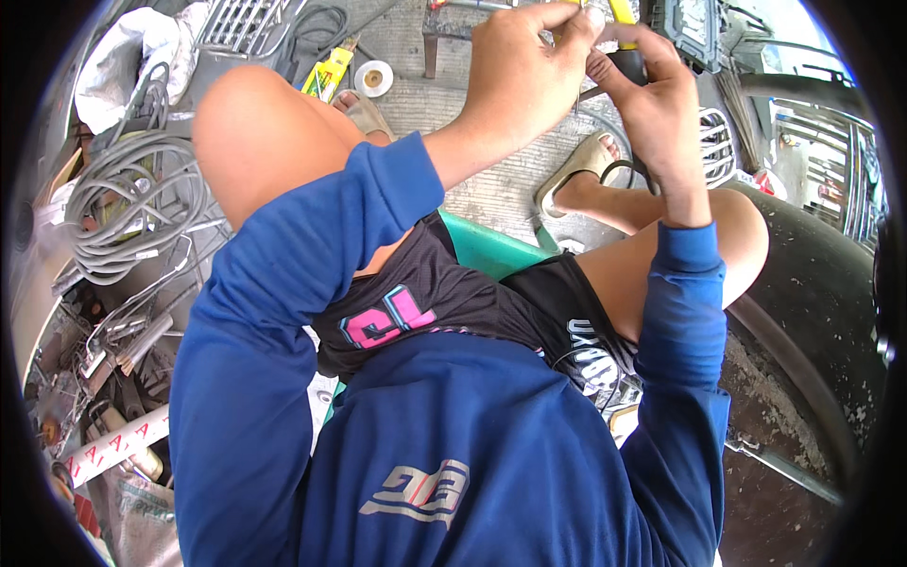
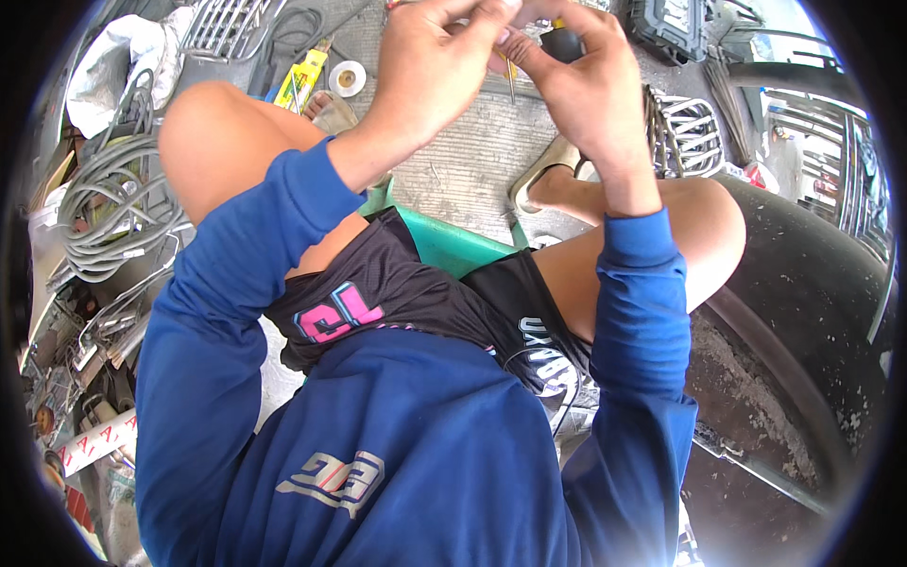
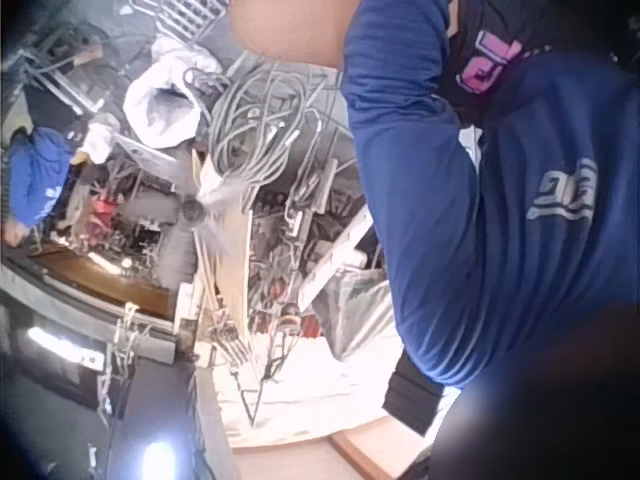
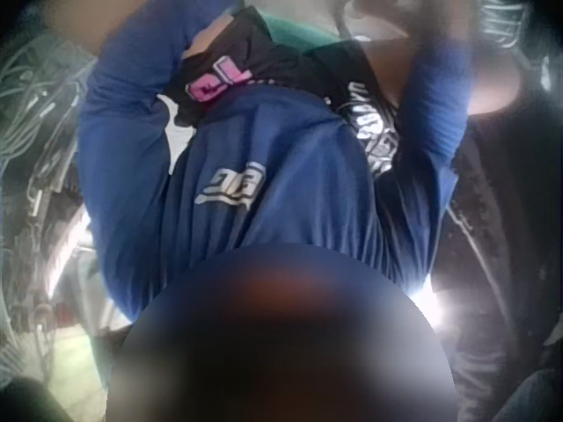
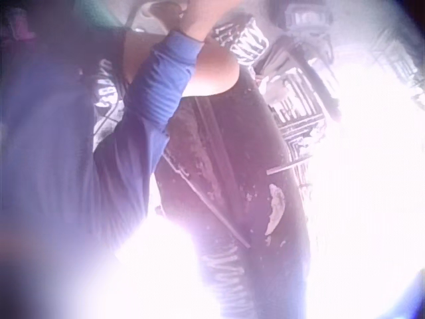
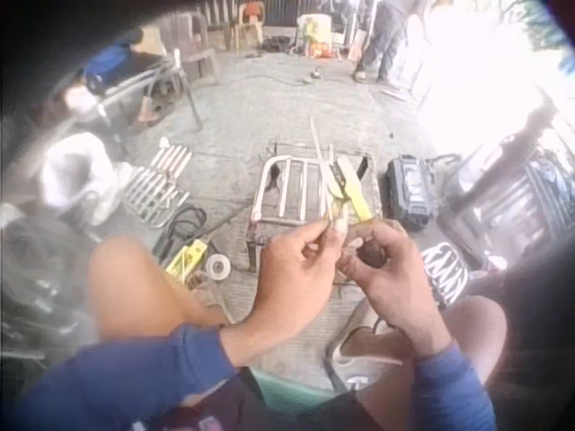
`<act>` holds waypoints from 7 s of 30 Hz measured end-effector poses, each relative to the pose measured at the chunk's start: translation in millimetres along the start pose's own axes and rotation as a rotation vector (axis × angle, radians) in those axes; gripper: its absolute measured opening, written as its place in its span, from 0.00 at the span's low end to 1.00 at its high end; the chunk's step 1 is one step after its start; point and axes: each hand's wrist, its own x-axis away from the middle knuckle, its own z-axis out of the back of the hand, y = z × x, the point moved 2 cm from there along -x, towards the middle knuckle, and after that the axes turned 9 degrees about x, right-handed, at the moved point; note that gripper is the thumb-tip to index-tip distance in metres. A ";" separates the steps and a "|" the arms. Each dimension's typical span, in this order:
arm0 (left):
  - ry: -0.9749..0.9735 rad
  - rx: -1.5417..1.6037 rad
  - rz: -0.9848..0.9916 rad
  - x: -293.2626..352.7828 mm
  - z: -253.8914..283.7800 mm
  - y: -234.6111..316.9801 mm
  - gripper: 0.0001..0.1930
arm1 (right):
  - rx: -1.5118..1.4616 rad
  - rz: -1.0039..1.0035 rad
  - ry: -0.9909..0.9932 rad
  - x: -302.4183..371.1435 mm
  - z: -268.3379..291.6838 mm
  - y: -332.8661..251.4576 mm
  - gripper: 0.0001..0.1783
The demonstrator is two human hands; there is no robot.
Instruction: The person welds a small metal frame using a handheld welding tool. They hold the frame with a clamp, strike an arc, and weld along the joints while seated on a low stool. The person repositions the frame and continues welding different sections.
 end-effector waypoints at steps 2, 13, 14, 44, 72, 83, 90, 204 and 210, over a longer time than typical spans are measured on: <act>0.030 0.249 0.142 9.6 2.4 -8.7 0.18 | -0.180 -0.176 -0.083 5.0 3.3 7.1 0.34; -0.150 -0.108 0.414 19.2 -16.5 -62.8 0.20 | -0.099 -0.314 0.145 8.7 59.5 52.1 0.60; -0.159 -0.156 0.390 15.6 -21.4 -67.7 0.20 | -0.051 -0.322 0.113 10.9 62.2 55.9 0.60; 0.294 0.244 0.785 79.5 54.2 -51.0 0.15 | -0.187 -0.005 0.073 64.8 -117.2 -14.2 0.65; 0.299 0.272 0.736 82.8 58.1 -66.3 0.14 | -0.120 -0.030 0.090 63.6 -120.0 -14.6 0.62; 0.199 0.056 0.699 84.0 62.8 -69.7 0.15 | -0.183 -0.020 0.085 64.5 -123.3 -15.0 0.62; 0.251 0.065 0.665 86.4 63.0 -71.2 0.14 | -0.210 -0.047 0.073 66.3 -128.3 -10.8 0.61; -0.033 -0.148 0.647 18.8 84.9 -179.9 0.13 | -0.235 0.017 -0.020 53.4 -102.4 4.8 0.63; -0.050 -0.187 0.609 18.9 86.1 -189.5 0.14 | -0.244 -0.011 -0.034 53.0 -104.0 6.0 0.62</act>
